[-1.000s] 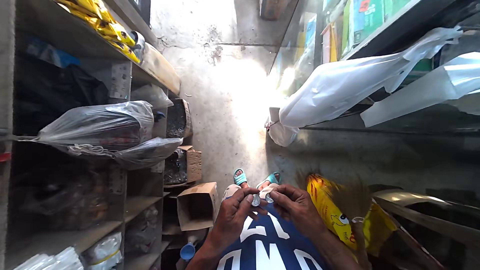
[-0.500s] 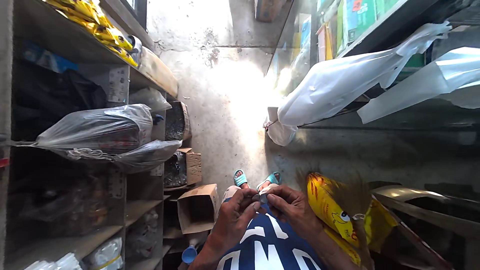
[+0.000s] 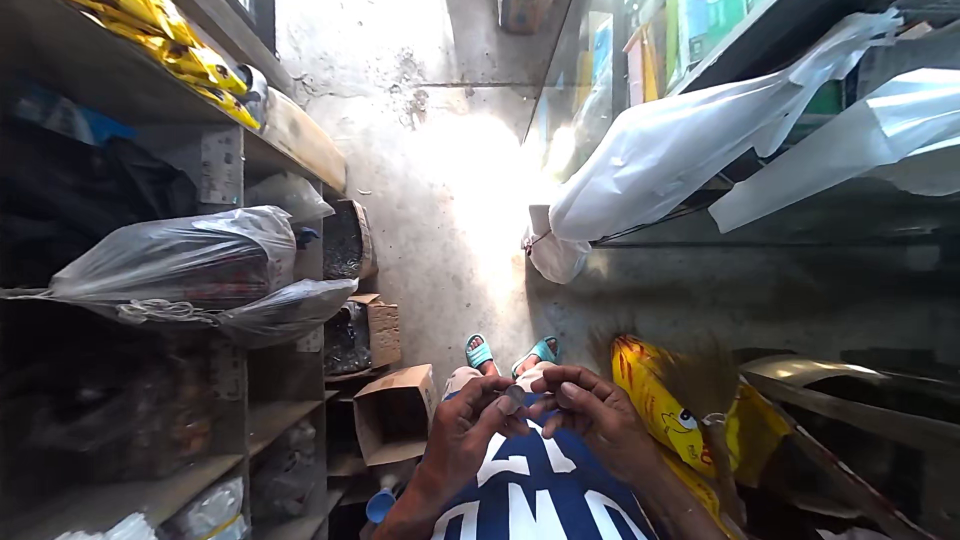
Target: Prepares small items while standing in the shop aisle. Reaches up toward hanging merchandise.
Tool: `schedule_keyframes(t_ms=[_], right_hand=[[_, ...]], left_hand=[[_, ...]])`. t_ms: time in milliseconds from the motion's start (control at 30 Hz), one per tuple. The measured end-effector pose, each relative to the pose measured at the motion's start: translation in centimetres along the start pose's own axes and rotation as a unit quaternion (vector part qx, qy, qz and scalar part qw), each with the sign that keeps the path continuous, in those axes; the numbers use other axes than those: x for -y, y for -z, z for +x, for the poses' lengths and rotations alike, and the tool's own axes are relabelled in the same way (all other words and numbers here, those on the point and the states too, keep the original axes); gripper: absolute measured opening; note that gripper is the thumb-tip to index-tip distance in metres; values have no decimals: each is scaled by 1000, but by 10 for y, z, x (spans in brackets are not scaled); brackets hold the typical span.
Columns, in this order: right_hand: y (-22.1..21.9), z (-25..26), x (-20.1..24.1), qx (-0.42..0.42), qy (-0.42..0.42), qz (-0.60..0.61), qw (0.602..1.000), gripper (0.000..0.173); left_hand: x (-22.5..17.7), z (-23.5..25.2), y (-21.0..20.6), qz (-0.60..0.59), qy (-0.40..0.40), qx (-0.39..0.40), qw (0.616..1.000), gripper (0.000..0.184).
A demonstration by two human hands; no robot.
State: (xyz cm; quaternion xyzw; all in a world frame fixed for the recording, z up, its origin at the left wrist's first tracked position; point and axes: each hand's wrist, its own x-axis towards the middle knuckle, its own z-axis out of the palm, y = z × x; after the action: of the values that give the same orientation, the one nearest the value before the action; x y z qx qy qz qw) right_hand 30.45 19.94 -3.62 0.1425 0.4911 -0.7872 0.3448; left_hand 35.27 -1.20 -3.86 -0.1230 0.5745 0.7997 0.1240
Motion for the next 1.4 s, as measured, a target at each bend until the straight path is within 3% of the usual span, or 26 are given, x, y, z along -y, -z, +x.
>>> schedule_keyframes(t_ms=[133,400,533,600,867,1067,1267,1400], right_hand=[[9,-8,0,22,14,20,999,32],[-1,-15,-1,-44,-5,-1,999,30],[0,-11,-9,-5,-1,43,999,42],[-3,-9,-11,3,-7,45,999,40],[-27,2,-13,-4,-5,-85,996,25],[-29,6,-15,11,31,-182,983,19],[-28,9,-6,-77,-21,-36,996,24],[-25,8,-3,-96,-39,11,995,27]], left_hand=[[0,2,0,10,-3,4,1000,20],[5,5,0,35,-6,40,999,18],[4,5,5,61,-14,63,996,17],[2,6,10,98,-21,67,993,17],[-5,16,20,276,-56,76,956,18],[3,14,18,280,-47,64,957,16],[3,11,11,183,-17,40,982,14],[2,7,1,254,-76,53,963,17]])
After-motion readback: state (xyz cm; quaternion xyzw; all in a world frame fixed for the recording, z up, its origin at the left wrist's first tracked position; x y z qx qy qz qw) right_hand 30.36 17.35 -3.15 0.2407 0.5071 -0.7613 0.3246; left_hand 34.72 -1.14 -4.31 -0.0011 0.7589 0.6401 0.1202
